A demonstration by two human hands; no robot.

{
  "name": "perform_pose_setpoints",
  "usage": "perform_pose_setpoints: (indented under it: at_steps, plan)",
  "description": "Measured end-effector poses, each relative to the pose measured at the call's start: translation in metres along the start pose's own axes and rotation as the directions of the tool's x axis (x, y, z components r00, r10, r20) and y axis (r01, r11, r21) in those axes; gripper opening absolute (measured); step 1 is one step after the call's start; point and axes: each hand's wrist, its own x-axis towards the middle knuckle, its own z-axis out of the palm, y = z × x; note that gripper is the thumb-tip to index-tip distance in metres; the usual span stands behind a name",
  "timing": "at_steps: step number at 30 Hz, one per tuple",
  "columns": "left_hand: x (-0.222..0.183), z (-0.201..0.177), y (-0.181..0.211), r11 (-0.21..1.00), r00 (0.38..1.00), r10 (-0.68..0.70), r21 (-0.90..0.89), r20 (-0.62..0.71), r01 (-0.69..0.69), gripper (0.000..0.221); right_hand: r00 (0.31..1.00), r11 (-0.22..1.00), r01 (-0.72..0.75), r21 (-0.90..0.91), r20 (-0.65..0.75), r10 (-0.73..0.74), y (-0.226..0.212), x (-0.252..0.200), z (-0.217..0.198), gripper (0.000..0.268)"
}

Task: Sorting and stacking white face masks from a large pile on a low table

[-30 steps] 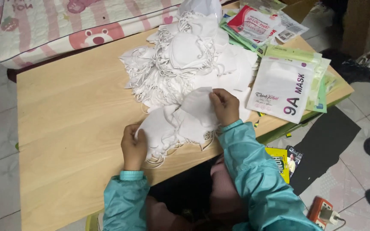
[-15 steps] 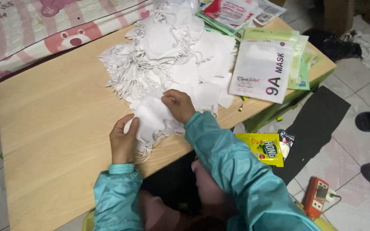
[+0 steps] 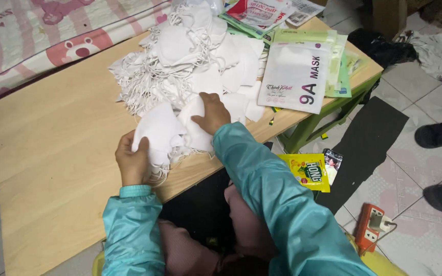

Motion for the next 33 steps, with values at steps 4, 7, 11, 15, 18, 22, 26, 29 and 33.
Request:
perform_pose_setpoints:
  at_steps: [4, 7, 11, 15, 18, 22, 26, 29, 33]
  plan:
    - [-0.014, -0.01, 0.023, 0.995, 0.995, 0.096, -0.001, -0.021, -0.096, 0.046, 0.994, 0.979, -0.023, -0.203, 0.097, 0.043, 0.032, 0.025, 0.014, 0.075]
    - [-0.022, -0.016, 0.031, 0.988, 0.988, 0.153, 0.012, 0.014, -0.153, 0.064, 0.997, 0.959, -0.016, -0.284, 0.071, 0.037, 0.046, 0.037, 0.018, 0.064]
    - [-0.029, -0.016, 0.033, 0.975, 0.984, 0.175, 0.13, 0.042, -0.179, 0.036, 0.997, 0.996, -0.048, -0.073, -0.07, 0.043, 0.021, 0.021, -0.014, 0.061]
    - [-0.022, -0.022, 0.018, 0.991, 0.999, 0.033, 0.124, 0.04, -0.038, 0.028, 0.976, 0.982, -0.178, 0.059, -0.115, 0.183, 0.068, 0.038, 0.005, 0.073]
    - [-0.013, -0.022, 0.007, 0.991, 0.998, -0.001, 0.131, 0.058, -0.007, 0.027, 0.965, 0.964, -0.262, 0.048, 0.01, 0.262, 0.087, 0.029, 0.008, 0.055]
    - [-0.022, -0.018, 0.023, 0.996, 0.996, 0.0, 0.087, 0.089, -0.007, 0.023, 0.968, 0.966, -0.246, 0.079, -0.028, 0.249, 0.12, 0.045, 0.019, 0.039]
    - [-0.025, -0.006, 0.037, 0.999, 0.999, -0.001, 0.034, 0.035, -0.001, 0.02, 0.973, 0.877, -0.163, 0.453, -0.071, 0.218, 0.116, 0.051, 0.021, 0.036]
    - [-0.031, 0.006, 0.049, 0.999, 0.999, -0.033, -0.002, 0.028, 0.033, 0.028, 0.987, 0.671, -0.09, 0.736, -0.024, 0.159, 0.085, 0.034, 0.032, 0.038]
    - [-0.046, 0.022, 0.07, 0.994, 0.99, -0.1, 0.059, 0.097, 0.095, 0.037, 0.996, 0.635, -0.054, 0.77, 0.087, -0.02, 0.065, 0.028, 0.085, 0.043]
